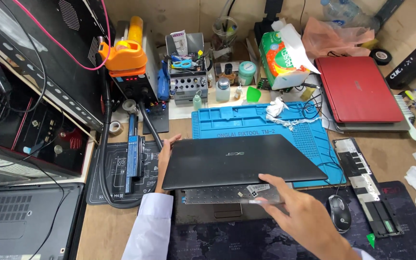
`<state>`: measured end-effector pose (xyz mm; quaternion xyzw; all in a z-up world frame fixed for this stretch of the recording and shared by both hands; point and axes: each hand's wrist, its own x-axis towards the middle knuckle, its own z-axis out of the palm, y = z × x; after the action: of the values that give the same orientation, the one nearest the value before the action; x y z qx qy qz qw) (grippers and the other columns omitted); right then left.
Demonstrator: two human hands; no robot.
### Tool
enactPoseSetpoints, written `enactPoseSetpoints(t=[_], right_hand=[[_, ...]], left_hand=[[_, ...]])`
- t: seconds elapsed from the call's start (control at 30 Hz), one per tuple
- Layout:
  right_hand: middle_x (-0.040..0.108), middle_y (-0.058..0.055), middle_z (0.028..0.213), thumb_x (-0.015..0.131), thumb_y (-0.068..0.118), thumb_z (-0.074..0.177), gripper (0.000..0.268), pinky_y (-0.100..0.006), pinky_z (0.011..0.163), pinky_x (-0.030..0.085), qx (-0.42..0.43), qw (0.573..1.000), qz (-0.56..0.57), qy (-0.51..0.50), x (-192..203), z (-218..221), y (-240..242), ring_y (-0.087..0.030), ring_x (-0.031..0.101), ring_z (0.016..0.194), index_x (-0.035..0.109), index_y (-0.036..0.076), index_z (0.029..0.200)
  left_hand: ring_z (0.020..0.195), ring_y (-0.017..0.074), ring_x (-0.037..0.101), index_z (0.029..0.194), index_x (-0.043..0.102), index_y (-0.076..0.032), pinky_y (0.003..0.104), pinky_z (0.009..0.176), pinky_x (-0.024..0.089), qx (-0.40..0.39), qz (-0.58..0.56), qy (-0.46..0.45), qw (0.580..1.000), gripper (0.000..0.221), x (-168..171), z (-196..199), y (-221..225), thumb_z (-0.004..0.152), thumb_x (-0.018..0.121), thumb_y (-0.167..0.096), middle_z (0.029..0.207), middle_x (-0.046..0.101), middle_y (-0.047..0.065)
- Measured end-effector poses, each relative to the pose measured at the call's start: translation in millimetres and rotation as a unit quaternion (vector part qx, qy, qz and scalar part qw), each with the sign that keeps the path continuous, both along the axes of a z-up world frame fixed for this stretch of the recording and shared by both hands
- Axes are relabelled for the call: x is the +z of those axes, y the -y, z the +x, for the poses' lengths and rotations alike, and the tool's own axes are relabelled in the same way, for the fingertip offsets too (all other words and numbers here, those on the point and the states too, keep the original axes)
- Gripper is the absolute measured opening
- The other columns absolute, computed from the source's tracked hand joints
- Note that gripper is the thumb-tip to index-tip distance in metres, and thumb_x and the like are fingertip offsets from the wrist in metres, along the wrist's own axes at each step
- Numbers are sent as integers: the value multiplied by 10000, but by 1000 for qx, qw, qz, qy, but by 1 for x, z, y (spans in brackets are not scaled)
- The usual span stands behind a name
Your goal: Disassembling and reassembling a laptop on a repair bench to access internal components.
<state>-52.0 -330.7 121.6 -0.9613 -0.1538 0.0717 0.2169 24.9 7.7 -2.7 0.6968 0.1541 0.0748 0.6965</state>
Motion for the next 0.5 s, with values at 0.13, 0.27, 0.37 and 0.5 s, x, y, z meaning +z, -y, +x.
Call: enactPoseSetpoints(t=[0.13, 0.27, 0.37, 0.5], right_hand=[[370, 10, 560, 645, 392, 940, 472, -266, 503, 403, 59, 984, 119, -120, 38, 19, -9, -134, 372, 475, 614, 336, 1408], [677, 14, 848, 565, 224, 1001, 186, -186, 448, 486, 207, 965, 157, 31, 56, 48, -25, -49, 512, 495, 628, 174, 1168], [614, -44, 947, 578, 183, 1002, 118, -217, 643, 566, 235, 955, 160, 88, 70, 84, -45, -106, 609, 676, 627, 88, 1051], [674, -132, 890, 656, 68, 953, 150, -459, 824, 587, 212, 955, 141, 153, 88, 128, -73, -341, 738, 894, 588, 43, 1084]], left_hand=[[1274, 219, 605, 1359, 626, -81, 304, 1078, 439, 13, -61, 11, 998, 679, -5, 1, -1, 1003, 263, -531, 1375, 650, 133], [1202, 209, 634, 1333, 657, -107, 292, 1000, 473, 23, -61, -6, 998, 656, -8, 2, -1, 1002, 274, -525, 1331, 674, 112], [1189, 197, 640, 1302, 687, -138, 286, 1003, 462, 33, -45, -20, 998, 639, 6, -2, 4, 1004, 271, -522, 1315, 683, 96], [1147, 252, 618, 1342, 659, -111, 353, 937, 512, 10, -19, 69, 997, 556, 17, -19, -1, 1111, 259, -419, 1272, 678, 174]])
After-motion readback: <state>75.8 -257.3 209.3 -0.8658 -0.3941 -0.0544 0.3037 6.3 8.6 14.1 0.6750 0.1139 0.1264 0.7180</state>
